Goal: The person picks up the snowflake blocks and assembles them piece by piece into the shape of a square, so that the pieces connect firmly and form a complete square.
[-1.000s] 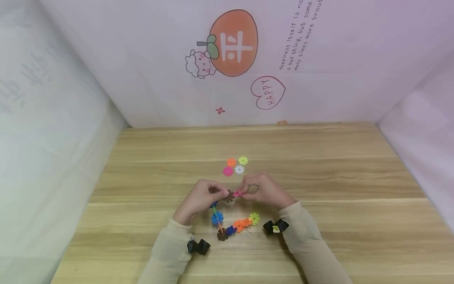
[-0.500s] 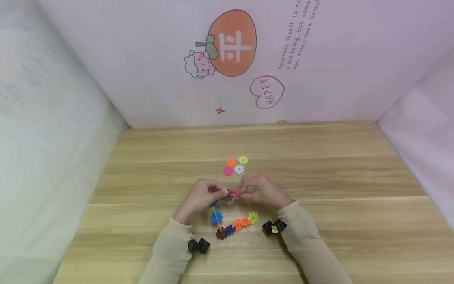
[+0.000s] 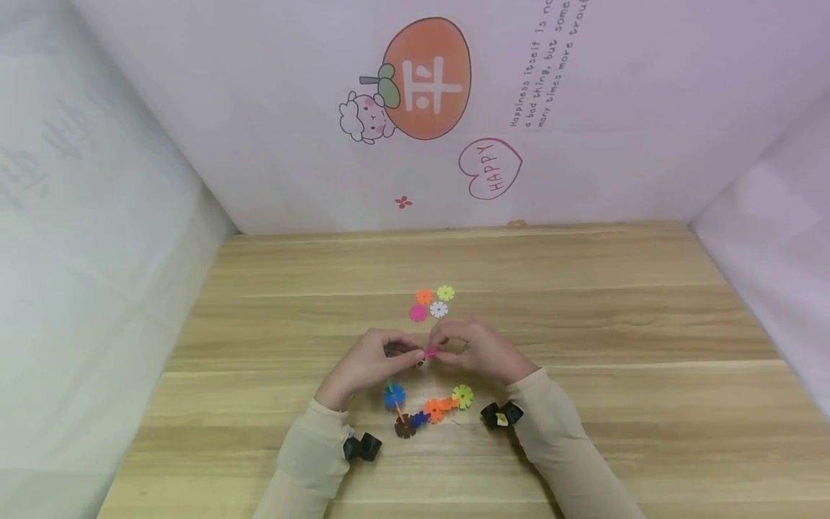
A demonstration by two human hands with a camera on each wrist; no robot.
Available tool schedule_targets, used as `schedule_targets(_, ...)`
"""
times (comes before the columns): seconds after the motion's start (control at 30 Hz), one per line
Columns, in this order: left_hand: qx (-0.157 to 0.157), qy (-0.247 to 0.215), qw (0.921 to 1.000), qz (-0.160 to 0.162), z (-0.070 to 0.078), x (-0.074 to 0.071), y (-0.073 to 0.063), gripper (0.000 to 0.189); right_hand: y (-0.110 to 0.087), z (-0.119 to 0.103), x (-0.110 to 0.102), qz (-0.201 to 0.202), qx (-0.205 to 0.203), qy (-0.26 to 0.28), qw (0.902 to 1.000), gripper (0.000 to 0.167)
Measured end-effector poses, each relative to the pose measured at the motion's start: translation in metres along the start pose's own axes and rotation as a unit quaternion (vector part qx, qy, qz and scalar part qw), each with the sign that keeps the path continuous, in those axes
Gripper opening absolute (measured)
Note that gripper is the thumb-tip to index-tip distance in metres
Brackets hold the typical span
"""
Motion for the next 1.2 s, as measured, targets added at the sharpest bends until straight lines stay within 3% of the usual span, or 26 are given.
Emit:
schedule_targets(0.23,0.024,0.017,0.9995,-0.011,0.005,0.001,0.0,0.036,0.002,-0.003,0.001,0.006,0.0,-0.004,1.0,0.022)
schedule_targets(0.57,0.016,0.012,0.9997,-0.012,0.006,0.0,-0.002,0.034,0.004,-0.009,0.003,0.004,-0.02,-0.019,0.9996,0.016)
schedule_targets(0.67,0.016,0.016,0.9996,-0.016,0.008,0.0,-0.002,0.032,0.005,-0.003,0.003,-0.008,0.01,-0.022,0.9997,0.018)
schedule_targets(0.77,0.012,0.018,0.9996,-0.02,0.007,-0.001,-0.002,0.03,0.005,0.01,-0.001,-0.011,0.068,-0.025,0.9973,0.018)
schedule_targets(0.93,0.01,0.024,0.999,-0.037,0.006,-0.001,-0.003,0.033,0.006,0.032,-0.011,0.013,0.153,-0.051,0.9868,0.015)
schedule_targets(1.2,0.031,0.044,0.9968,-0.06,0.008,0.001,-0.003,0.037,0.012,0.054,-0.018,0.045,0.217,-0.072,0.9724,0.024)
Point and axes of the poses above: each hand's wrist, its own y-axis towards the middle knuckle, its own x-axis out of the palm, z = x × y, the point moved 8 cm from there along y, towards the middle knuckle, and after that the axes turned 15 degrees about x, right-handed, at the moved point
